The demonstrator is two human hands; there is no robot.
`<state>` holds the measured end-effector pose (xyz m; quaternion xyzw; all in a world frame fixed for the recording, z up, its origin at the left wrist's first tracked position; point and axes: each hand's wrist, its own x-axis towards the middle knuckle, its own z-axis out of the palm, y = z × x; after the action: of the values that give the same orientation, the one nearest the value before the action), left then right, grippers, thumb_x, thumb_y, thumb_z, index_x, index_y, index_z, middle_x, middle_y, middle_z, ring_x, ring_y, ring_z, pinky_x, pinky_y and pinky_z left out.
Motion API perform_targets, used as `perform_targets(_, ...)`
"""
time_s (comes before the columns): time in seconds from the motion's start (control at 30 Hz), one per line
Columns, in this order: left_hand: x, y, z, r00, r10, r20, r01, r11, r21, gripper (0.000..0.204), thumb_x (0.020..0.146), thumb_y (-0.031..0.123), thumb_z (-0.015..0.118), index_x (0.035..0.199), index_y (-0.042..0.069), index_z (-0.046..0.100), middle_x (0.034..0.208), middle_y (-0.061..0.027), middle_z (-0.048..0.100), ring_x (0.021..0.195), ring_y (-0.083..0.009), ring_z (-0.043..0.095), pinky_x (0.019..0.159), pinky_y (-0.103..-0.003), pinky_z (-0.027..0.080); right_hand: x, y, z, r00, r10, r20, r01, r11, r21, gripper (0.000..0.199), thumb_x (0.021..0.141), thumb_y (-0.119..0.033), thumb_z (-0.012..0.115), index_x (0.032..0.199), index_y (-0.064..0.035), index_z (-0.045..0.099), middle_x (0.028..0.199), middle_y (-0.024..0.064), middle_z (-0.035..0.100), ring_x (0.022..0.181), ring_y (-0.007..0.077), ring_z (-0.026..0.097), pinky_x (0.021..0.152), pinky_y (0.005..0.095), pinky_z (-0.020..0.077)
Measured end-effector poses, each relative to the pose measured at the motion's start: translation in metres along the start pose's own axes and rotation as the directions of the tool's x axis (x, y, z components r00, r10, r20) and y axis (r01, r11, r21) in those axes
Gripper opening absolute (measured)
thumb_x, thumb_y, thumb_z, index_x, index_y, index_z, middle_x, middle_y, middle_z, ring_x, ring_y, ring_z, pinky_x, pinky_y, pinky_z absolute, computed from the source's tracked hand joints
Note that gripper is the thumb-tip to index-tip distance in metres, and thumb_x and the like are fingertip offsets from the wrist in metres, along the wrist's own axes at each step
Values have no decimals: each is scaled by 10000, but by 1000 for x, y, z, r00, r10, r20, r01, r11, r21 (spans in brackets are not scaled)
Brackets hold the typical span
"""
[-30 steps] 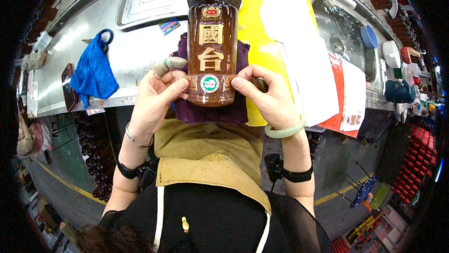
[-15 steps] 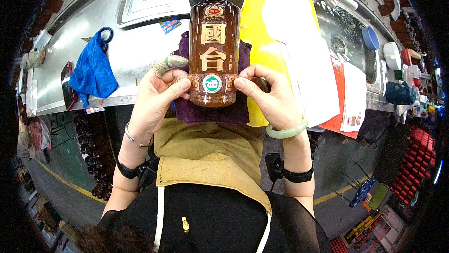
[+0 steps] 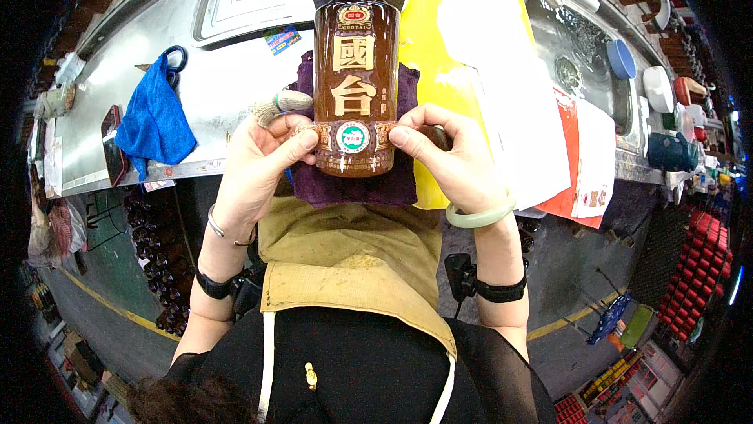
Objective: Applying and cleaning labels on liquor bottles in a production facility.
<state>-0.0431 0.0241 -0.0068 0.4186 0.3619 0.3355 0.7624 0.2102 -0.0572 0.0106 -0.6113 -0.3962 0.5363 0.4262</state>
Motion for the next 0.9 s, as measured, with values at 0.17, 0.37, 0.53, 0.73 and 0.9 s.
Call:
perform_targets(0.17, 1, 1, 0, 1000, 2, 15, -2, 1000, -11, 384, 967, 48, 776, 1257, -40, 540, 1063, -100, 696, 946, -144, 688, 804, -288, 605, 1, 0, -1, 999, -43, 21, 43, 999, -9, 151, 999, -173, 766, 986, -29, 722, 865, -72, 623, 795, 20, 526, 709, 202, 427)
perform_targets(0.37, 1, -1, -1, 1000, 17, 17, -17, 1000, -11, 385, 969, 51, 776, 1259, -34, 537, 1058, -95, 686, 957, -146, 685, 800, -291, 613, 1, 0, -1, 999, -33, 25, 33, 999, -17, 150, 996, -167, 769, 985, -26, 720, 864, -69, 622, 796, 20, 530, 709, 204, 432)
perform_targets(0.53, 1, 1, 0, 1000, 3, 8, -3, 1000, -7, 389, 965, 43, 778, 1255, -38, 532, 1056, -98, 685, 957, -149, 685, 800, -292, 613, 1, -1, 0, 999, -36, 23, 36, 999, 11, 158, 995, -170, 771, 983, -22, 718, 864, -68, 623, 797, 21, 531, 711, 204, 435)
perform_targets(0.73, 1, 1, 0, 1000, 0, -4, 0, 1000, 3, 388, 963, 36, 777, 1247, -47, 527, 1062, -109, 689, 938, -151, 689, 804, -293, 611, 1, -1, 0, 999, -29, 25, 28, 999, 17, 158, 995, -172, 772, 987, -22, 721, 869, -65, 629, 803, 22, 539, 717, 203, 439)
perform_targets(0.9, 0, 3, 2, 1000, 1, -9, -1, 1000, 20, 403, 962, 41, 781, 1266, -49, 531, 1045, -99, 694, 934, -143, 688, 796, -280, 603, 1, -2, 1, 999, -26, 19, 26, 1000, 18, 160, 991, -173, 777, 994, -22, 725, 878, -62, 639, 812, 25, 548, 730, 206, 447)
